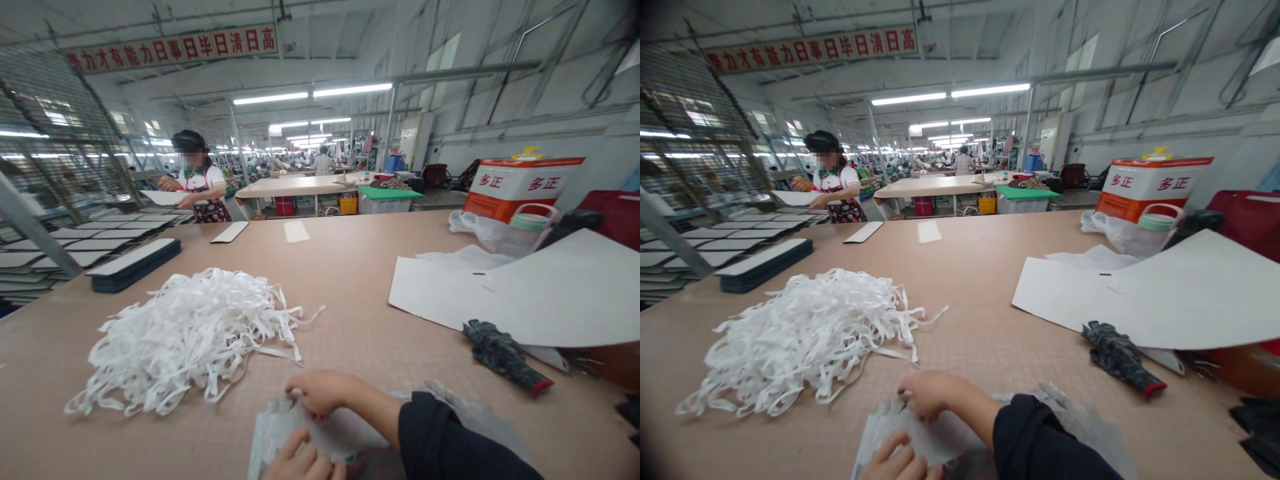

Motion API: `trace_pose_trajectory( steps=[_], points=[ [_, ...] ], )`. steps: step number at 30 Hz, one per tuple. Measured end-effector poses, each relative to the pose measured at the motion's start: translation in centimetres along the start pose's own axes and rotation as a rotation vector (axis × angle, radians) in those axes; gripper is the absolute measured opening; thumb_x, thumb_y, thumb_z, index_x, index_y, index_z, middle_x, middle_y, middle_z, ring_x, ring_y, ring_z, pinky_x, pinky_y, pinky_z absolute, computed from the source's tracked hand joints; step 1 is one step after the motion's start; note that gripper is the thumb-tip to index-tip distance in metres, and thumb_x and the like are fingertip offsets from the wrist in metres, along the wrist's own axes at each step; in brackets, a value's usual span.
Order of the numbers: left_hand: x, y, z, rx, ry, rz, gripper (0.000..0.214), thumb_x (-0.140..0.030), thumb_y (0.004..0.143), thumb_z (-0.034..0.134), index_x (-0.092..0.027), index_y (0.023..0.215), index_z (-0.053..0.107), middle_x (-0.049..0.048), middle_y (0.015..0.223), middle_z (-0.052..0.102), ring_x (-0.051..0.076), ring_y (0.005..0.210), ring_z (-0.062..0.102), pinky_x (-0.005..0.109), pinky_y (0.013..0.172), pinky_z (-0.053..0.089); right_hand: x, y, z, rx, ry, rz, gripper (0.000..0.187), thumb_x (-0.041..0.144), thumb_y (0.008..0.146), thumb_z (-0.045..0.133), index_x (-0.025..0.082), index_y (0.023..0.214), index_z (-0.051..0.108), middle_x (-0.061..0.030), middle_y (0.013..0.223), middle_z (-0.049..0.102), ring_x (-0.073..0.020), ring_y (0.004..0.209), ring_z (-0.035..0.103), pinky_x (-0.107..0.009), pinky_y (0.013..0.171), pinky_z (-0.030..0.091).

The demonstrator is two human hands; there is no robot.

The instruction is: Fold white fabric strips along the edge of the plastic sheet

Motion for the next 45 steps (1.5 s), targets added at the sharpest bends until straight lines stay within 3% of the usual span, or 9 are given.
trace_pose_trajectory(
  steps=[5, 12, 17, 22, 25, 29, 33, 38, 45],
  points=[
    [2.6, -1.7, 1.2, 0.083, 0.065, -0.154, 0.032, -0.019, 0.091, 0.028, -0.022, 0.100, 0.058, 0.0023, 0.090, 0.063, 0.017, 0.089, 0.054, 0.039, 0.100, 0.023, -2.5, 3.1, -4.0, -0.442, 0.028, 0.166, 0.045, 0.015, 0.085, 0.029, 0.019, 0.129, 0.039, -0.0097, 0.118, 0.056, -0.0195, 0.106, 0.052, -0.030, 0.085, 0.038],
    [4.9, -4.1, 3.2, 0.370, -0.161, -0.409, 0.030, -0.015, 0.080, 0.041, -0.025, 0.107, 0.052, 0.0021, 0.095, 0.062, 0.016, 0.089, 0.056, 0.036, 0.090, 0.039, -3.8, 4.1, -4.1, -0.423, 0.092, 0.179, 0.020, 0.016, 0.079, 0.045, 0.016, 0.080, 0.065, -0.0040, 0.080, 0.064, -0.0161, 0.078, 0.056, -0.023, 0.066, 0.038],
    [9.1, -2.0, 4.6, 0.409, -0.028, -0.500, 0.051, -0.008, 0.078, 0.037, -0.018, 0.128, 0.037, 0.0124, 0.128, 0.045, 0.023, 0.118, 0.041, 0.040, 0.095, 0.037, -3.0, -0.8, -2.4, -0.232, 0.188, 0.103, 0.012, 0.019, 0.068, 0.057, 0.015, 0.058, 0.063, 0.0064, 0.047, 0.046, -0.0077, 0.049, 0.041, -0.018, 0.045, 0.028],
    [14.0, -2.0, 7.5, 0.628, 0.070, -0.551, 0.042, -0.006, 0.076, 0.042, -0.025, 0.112, 0.054, 0.0058, 0.126, 0.050, 0.027, 0.122, 0.036, 0.050, 0.100, 0.026, -5.8, -8.4, -2.5, -0.051, 0.389, 0.215, 0.012, 0.021, 0.067, 0.051, 0.017, 0.064, 0.062, 0.0089, 0.038, 0.038, -0.0060, 0.034, 0.032, -0.016, 0.035, 0.023],
    [15.8, -2.4, 7.7, 0.636, 0.104, -0.608, 0.036, -0.006, 0.078, 0.041, -0.022, 0.105, 0.058, 0.0071, 0.121, 0.054, 0.027, 0.118, 0.041, 0.051, 0.097, 0.029, -9.5, -12.6, -3.4, -0.179, 0.365, 0.405, 0.018, 0.024, 0.072, 0.044, 0.018, 0.065, 0.059, 0.0076, 0.035, 0.039, -0.0077, 0.029, 0.033, -0.018, 0.034, 0.026],
    [14.2, -0.8, 7.2, 0.564, 0.020, -0.622, 0.040, -0.004, 0.076, 0.044, -0.022, 0.110, 0.055, 0.0071, 0.122, 0.053, 0.025, 0.116, 0.044, 0.045, 0.095, 0.035, -11.1, -16.1, -5.4, -0.582, 0.143, 0.303, 0.028, 0.035, 0.079, 0.043, 0.019, 0.066, 0.062, -0.0031, 0.063, 0.062, -0.0161, 0.062, 0.056, -0.025, 0.060, 0.043],
    [9.7, 2.5, 6.4, 0.402, -0.319, -0.646, 0.026, -0.019, 0.081, 0.047, -0.021, 0.104, 0.059, 0.0073, 0.111, 0.059, 0.022, 0.106, 0.052, 0.039, 0.091, 0.042, -9.1, -16.5, -5.5, -0.763, 0.340, 0.178, 0.039, 0.047, 0.082, 0.039, 0.019, 0.072, 0.064, -0.0040, 0.075, 0.064, -0.0194, 0.075, 0.057, -0.028, 0.069, 0.043],
    [5.9, 5.2, 5.2, 0.372, -0.729, -0.771, 0.029, -0.035, 0.088, 0.038, -0.022, 0.102, 0.059, 0.0067, 0.107, 0.061, 0.018, 0.104, 0.053, 0.034, 0.092, 0.041, -5.8, -15.0, -4.0, -0.753, 0.578, 0.093, 0.025, 0.038, 0.079, 0.048, 0.019, 0.080, 0.064, -0.0019, 0.073, 0.065, -0.0179, 0.073, 0.060, -0.027, 0.071, 0.044],
    [3.0, 6.6, 4.6, 0.459, -1.235, -0.940, 0.053, -0.044, 0.080, 0.051, -0.020, 0.126, 0.041, 0.0093, 0.126, 0.049, 0.021, 0.116, 0.043, 0.040, 0.100, 0.030, -2.0, -15.4, -3.6, -0.729, 0.471, -0.161, 0.020, 0.031, 0.083, 0.046, 0.023, 0.078, 0.064, -0.0029, 0.083, 0.064, -0.0168, 0.081, 0.058, -0.028, 0.077, 0.045]
  ],
)
Point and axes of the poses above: each hand's wrist, its own y-axis towards the middle knuckle, its own z-axis out of the palm, x = y × z, the point moved 4 cm from there along y, towards the middle knuckle
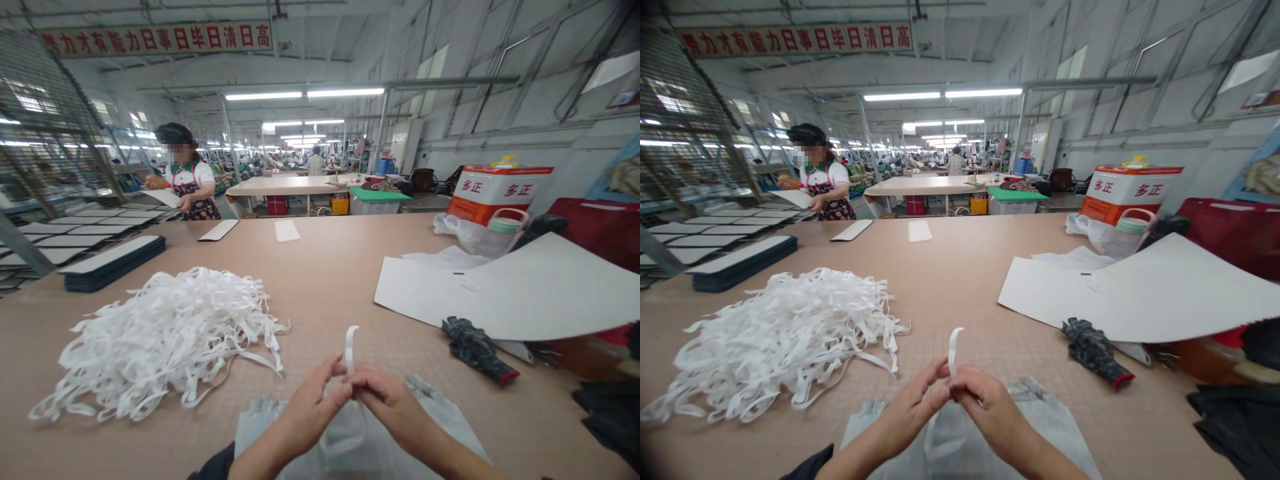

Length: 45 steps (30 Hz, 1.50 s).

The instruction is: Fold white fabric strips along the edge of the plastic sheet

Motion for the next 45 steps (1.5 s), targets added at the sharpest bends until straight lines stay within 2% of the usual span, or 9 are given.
trace_pose_trajectory(
  steps=[6, 10, 15, 19, 22, 27, 34, 40, 45],
  points=[
    [0.7, -1.0, 2.6, 0.158, -0.409, -0.237, 0.033, -0.044, 0.070, 0.060, -0.012, 0.077, 0.062, -0.0009, 0.059, 0.058, 0.014, 0.064, 0.054, 0.027, 0.072, 0.040, -0.7, -0.3, -1.2, -0.140, 0.230, 0.219, 0.019, 0.035, 0.075, 0.057, 0.022, 0.083, 0.068, -0.0037, 0.085, 0.066, -0.0182, 0.080, 0.060, -0.030, 0.076, 0.047],
    [2.5, -2.8, -0.4, 0.075, -0.208, -0.341, 0.035, -0.046, 0.073, 0.055, -0.014, 0.059, 0.059, -0.0017, 0.053, 0.056, 0.011, 0.056, 0.047, 0.024, 0.066, 0.036, -4.6, -1.8, -4.3, -0.486, 0.433, 0.431, 0.027, 0.039, 0.066, 0.065, 0.017, 0.083, 0.066, -0.0047, 0.079, 0.066, -0.0179, 0.071, 0.061, -0.028, 0.066, 0.050],
    [4.8, -5.2, -5.3, -0.032, -0.073, -0.404, 0.035, -0.048, 0.071, 0.052, -0.015, 0.058, 0.055, -0.0018, 0.053, 0.053, 0.011, 0.051, 0.046, 0.023, 0.055, 0.036, -8.8, -5.1, -7.5, -0.614, 0.373, 0.536, 0.041, 0.044, 0.060, 0.069, 0.016, 0.090, 0.064, -0.0074, 0.080, 0.068, -0.0227, 0.071, 0.064, -0.034, 0.067, 0.054],
    [3.8, -6.5, -4.9, 0.023, 0.173, -0.437, 0.029, -0.040, 0.076, 0.045, -0.018, 0.064, 0.058, -0.0017, 0.054, 0.054, 0.012, 0.050, 0.047, 0.023, 0.051, 0.036, -6.6, -5.6, -6.9, -0.431, 0.038, 0.474, 0.040, 0.049, 0.064, 0.062, 0.021, 0.091, 0.067, -0.0102, 0.098, 0.068, -0.0285, 0.095, 0.061, -0.039, 0.084, 0.049],
    [0.8, -6.3, -2.0, 0.161, 0.484, -0.268, 0.024, -0.032, 0.079, 0.043, -0.022, 0.073, 0.065, 0.0016, 0.070, 0.065, 0.017, 0.066, 0.056, 0.025, 0.061, 0.038, -2.1, -4.3, -3.0, -0.126, -0.168, 0.226, 0.035, 0.044, 0.074, 0.055, 0.029, 0.105, 0.063, -0.0063, 0.114, 0.062, -0.0251, 0.109, 0.053, -0.040, 0.096, 0.039],
    [-0.4, -6.1, -0.4, 0.201, 0.532, -0.213, 0.023, -0.034, 0.079, 0.046, -0.025, 0.077, 0.067, 0.0016, 0.072, 0.066, 0.018, 0.068, 0.057, 0.024, 0.062, 0.037, 0.3, -3.6, 2.6, 0.289, -0.280, -0.033, 0.023, 0.033, 0.080, 0.051, 0.027, 0.097, 0.064, -0.0038, 0.084, 0.069, -0.0190, 0.082, 0.062, -0.037, 0.094, 0.039],
    [6.4, -7.8, -5.2, -0.066, 0.016, -0.510, 0.023, -0.038, 0.064, 0.052, -0.015, 0.064, 0.057, -0.0034, 0.054, 0.050, 0.011, 0.051, 0.046, 0.022, 0.051, 0.035, -6.2, -5.5, -2.3, 0.217, -0.528, 0.235, 0.027, 0.037, 0.085, 0.041, 0.027, 0.079, 0.066, -0.0042, 0.082, 0.068, -0.0207, 0.079, 0.061, -0.031, 0.073, 0.046],
    [9.0, -7.3, -6.6, -0.235, 0.253, -0.514, 0.023, -0.038, 0.068, 0.046, -0.017, 0.062, 0.054, -0.0032, 0.055, 0.049, 0.014, 0.056, 0.047, 0.024, 0.054, 0.035, -7.6, -5.1, -2.7, 0.072, -0.691, 0.055, 0.023, 0.029, 0.083, 0.044, 0.027, 0.086, 0.066, -0.0035, 0.087, 0.069, -0.0217, 0.083, 0.062, -0.041, 0.089, 0.040],
    [9.7, -7.0, -7.1, -0.254, 0.384, -0.495, 0.019, -0.029, 0.072, 0.044, -0.018, 0.064, 0.057, 0.0008, 0.067, 0.060, 0.018, 0.071, 0.054, 0.025, 0.066, 0.037, -9.7, -5.5, -3.6, 0.032, -0.708, 0.186, 0.023, 0.031, 0.083, 0.040, 0.025, 0.081, 0.062, -0.0061, 0.083, 0.068, -0.0233, 0.080, 0.061, -0.037, 0.075, 0.046]
  ],
)
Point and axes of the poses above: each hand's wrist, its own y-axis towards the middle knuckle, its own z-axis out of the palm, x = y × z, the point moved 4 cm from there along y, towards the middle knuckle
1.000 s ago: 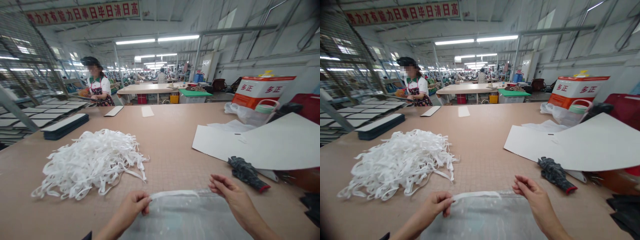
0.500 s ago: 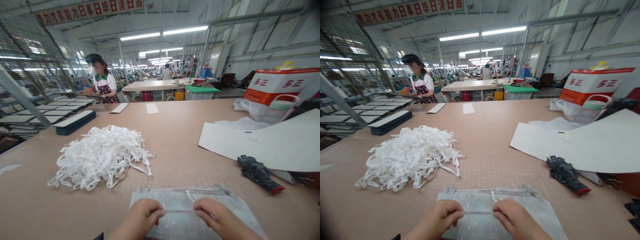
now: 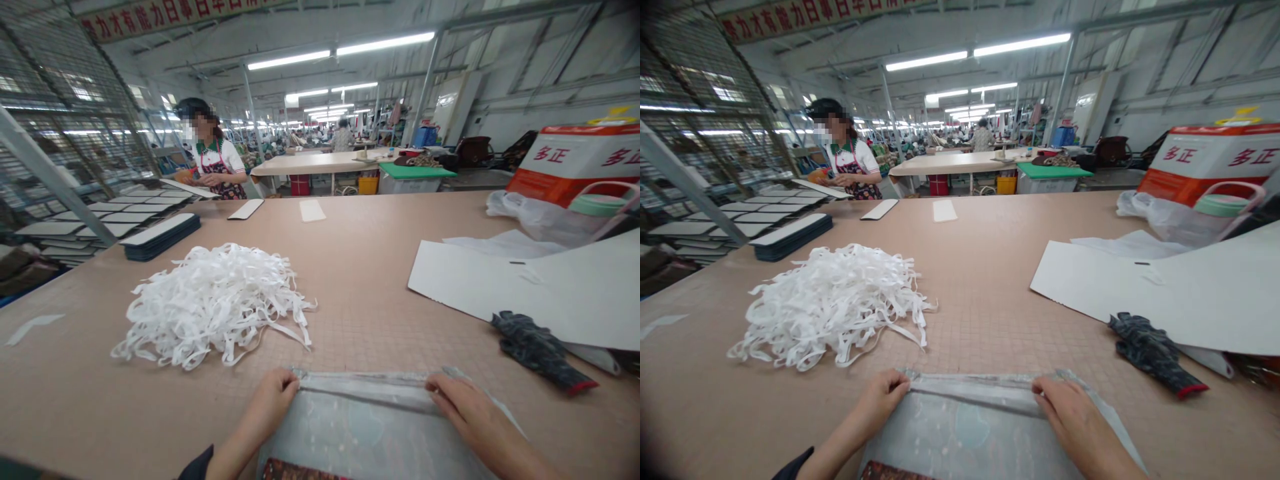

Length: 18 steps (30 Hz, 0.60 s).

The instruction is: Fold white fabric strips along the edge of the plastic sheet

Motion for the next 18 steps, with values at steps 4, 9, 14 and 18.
trace_pose_trajectory(
  steps=[4, 9, 14, 18],
  points=[
    [0.4, 0.1, 0.5, -0.036, 0.092, -0.019, 0.015, -0.025, 0.072, 0.044, -0.018, 0.065, 0.054, 0.0004, 0.066, 0.059, 0.017, 0.068, 0.053, 0.025, 0.063, 0.035, -0.9, -0.4, 0.6, 0.077, 0.013, 0.050, 0.023, 0.032, 0.084, 0.038, 0.025, 0.080, 0.059, -0.0052, 0.081, 0.068, -0.0221, 0.076, 0.062, -0.034, 0.069, 0.047],
    [0.0, 0.2, 0.5, -0.031, 0.189, -0.040, 0.012, -0.022, 0.072, 0.044, -0.018, 0.064, 0.051, -0.0002, 0.063, 0.056, 0.016, 0.066, 0.053, 0.024, 0.059, 0.033, -1.3, -0.5, 1.2, 0.096, 0.020, 0.114, 0.025, 0.033, 0.085, 0.036, 0.024, 0.081, 0.059, -0.0060, 0.084, 0.068, -0.0229, 0.079, 0.063, -0.034, 0.068, 0.048],
    [-0.8, 0.2, 0.2, -0.009, 0.269, -0.048, 0.011, -0.019, 0.072, 0.042, -0.018, 0.064, 0.050, 0.0005, 0.065, 0.057, 0.016, 0.067, 0.053, 0.023, 0.058, 0.032, -1.3, -0.3, 1.5, 0.099, 0.017, 0.139, 0.025, 0.032, 0.085, 0.035, 0.023, 0.086, 0.057, -0.0075, 0.084, 0.068, -0.0238, 0.078, 0.063, -0.035, 0.069, 0.046],
    [-1.1, 0.3, 0.4, -0.006, 0.334, -0.059, 0.011, -0.017, 0.073, 0.042, -0.018, 0.066, 0.050, 0.0011, 0.067, 0.058, 0.015, 0.066, 0.053, 0.024, 0.058, 0.031, -1.0, -0.2, 1.3, 0.088, -0.006, 0.144, 0.024, 0.031, 0.085, 0.035, 0.022, 0.084, 0.057, -0.0070, 0.079, 0.067, -0.0232, 0.074, 0.063, -0.035, 0.070, 0.044]
  ],
)
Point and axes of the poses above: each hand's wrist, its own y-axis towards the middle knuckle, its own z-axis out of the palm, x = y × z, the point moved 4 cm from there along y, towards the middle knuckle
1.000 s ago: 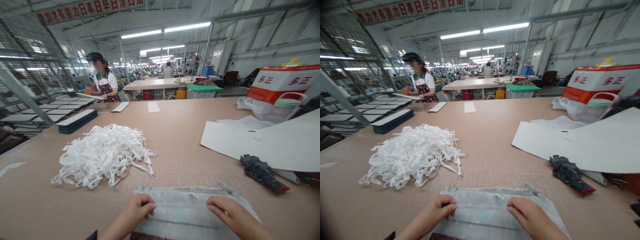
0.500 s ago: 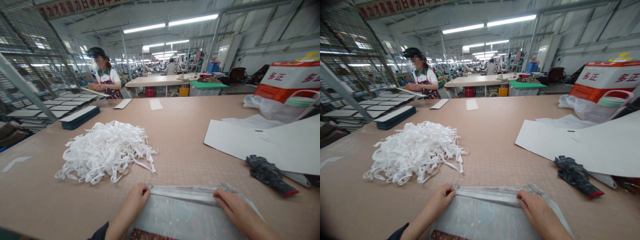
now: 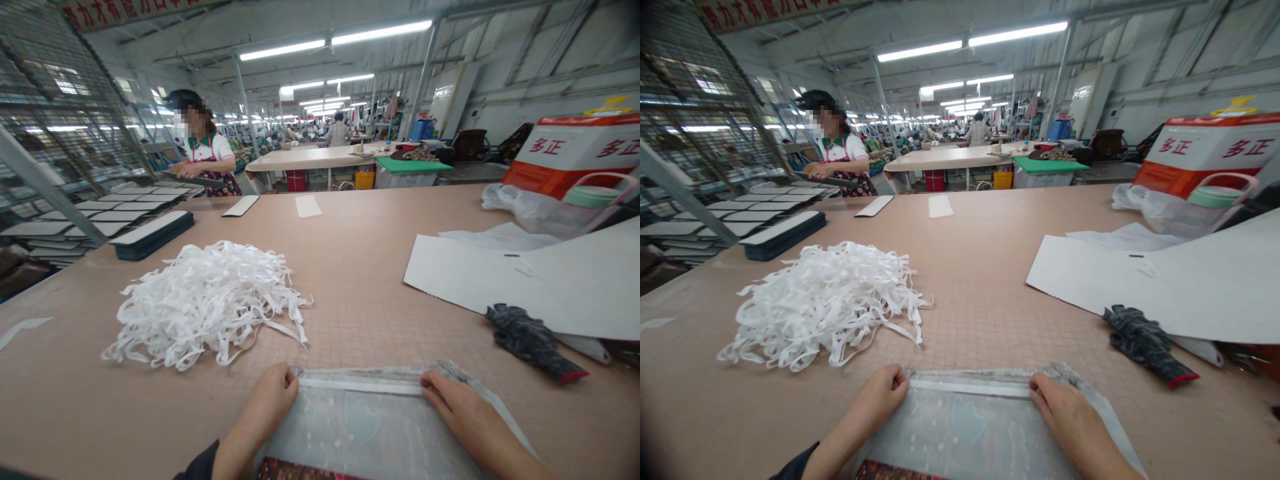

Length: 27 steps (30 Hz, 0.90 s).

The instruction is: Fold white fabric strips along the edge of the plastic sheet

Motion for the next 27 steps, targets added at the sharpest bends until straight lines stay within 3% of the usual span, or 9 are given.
trace_pose_trajectory(
  steps=[6, 9, 13, 19, 22, 27],
  points=[
    [-1.3, -0.8, 0.1, -0.071, 0.284, 0.069, 0.014, -0.016, 0.079, 0.041, -0.017, 0.082, 0.054, 0.0042, 0.082, 0.059, 0.018, 0.078, 0.055, 0.027, 0.067, 0.036, 0.6, 0.2, -0.4, -0.032, -0.021, 0.004, 0.023, 0.027, 0.086, 0.035, 0.021, 0.080, 0.057, -0.0064, 0.078, 0.067, -0.0217, 0.074, 0.061, -0.033, 0.068, 0.042],
    [-2.5, -1.6, 0.2, -0.151, 0.503, 0.245, 0.024, -0.008, 0.079, 0.038, -0.018, 0.092, 0.056, 0.0053, 0.094, 0.058, 0.020, 0.090, 0.053, 0.032, 0.079, 0.037, 0.9, 0.2, -0.7, -0.033, -0.053, 0.036, 0.021, 0.024, 0.086, 0.036, 0.020, 0.083, 0.057, -0.0064, 0.079, 0.066, -0.0215, 0.075, 0.061, -0.032, 0.067, 0.041],
    [-3.0, -2.3, 1.6, -0.158, 0.714, 0.478, 0.037, 0.000, 0.079, 0.033, -0.018, 0.098, 0.059, 0.0062, 0.098, 0.060, 0.022, 0.092, 0.053, 0.039, 0.087, 0.036, 1.6, 0.2, -1.2, 0.000, -0.124, 0.043, 0.017, 0.019, 0.085, 0.039, 0.019, 0.082, 0.056, -0.0058, 0.077, 0.066, -0.0215, 0.074, 0.061, -0.030, 0.066, 0.040],
    [-3.3, -2.9, 3.2, -0.188, 0.872, 0.601, 0.063, 0.005, 0.075, 0.031, -0.026, 0.129, 0.040, 0.0068, 0.090, 0.061, 0.021, 0.084, 0.056, 0.041, 0.084, 0.039, 2.2, 0.3, -1.8, -0.005, -0.188, 0.075, 0.016, 0.017, 0.085, 0.042, 0.018, 0.082, 0.057, -0.0048, 0.076, 0.066, -0.0202, 0.073, 0.061, -0.028, 0.063, 0.037],
    [-4.1, -2.9, 3.3, -0.147, 0.893, 0.636, 0.064, 0.004, 0.073, 0.030, -0.027, 0.128, 0.042, 0.0071, 0.090, 0.062, 0.023, 0.085, 0.056, 0.045, 0.085, 0.038, 2.4, 0.4, -2.0, -0.009, -0.218, 0.069, 0.016, 0.016, 0.084, 0.042, 0.018, 0.081, 0.058, -0.0048, 0.077, 0.066, -0.0202, 0.074, 0.061, -0.028, 0.063, 0.036],
    [-8.0, -2.6, 3.6, -0.091, 0.830, 0.695, 0.044, 0.001, 0.076, 0.031, -0.013, 0.107, 0.058, 0.0136, 0.106, 0.058, 0.026, 0.095, 0.052, 0.044, 0.085, 0.038, 2.9, 0.4, -2.2, 0.002, -0.297, 0.068, 0.016, 0.015, 0.083, 0.044, 0.018, 0.082, 0.059, -0.0057, 0.077, 0.067, -0.0207, 0.074, 0.061, -0.028, 0.063, 0.036]
  ],
)
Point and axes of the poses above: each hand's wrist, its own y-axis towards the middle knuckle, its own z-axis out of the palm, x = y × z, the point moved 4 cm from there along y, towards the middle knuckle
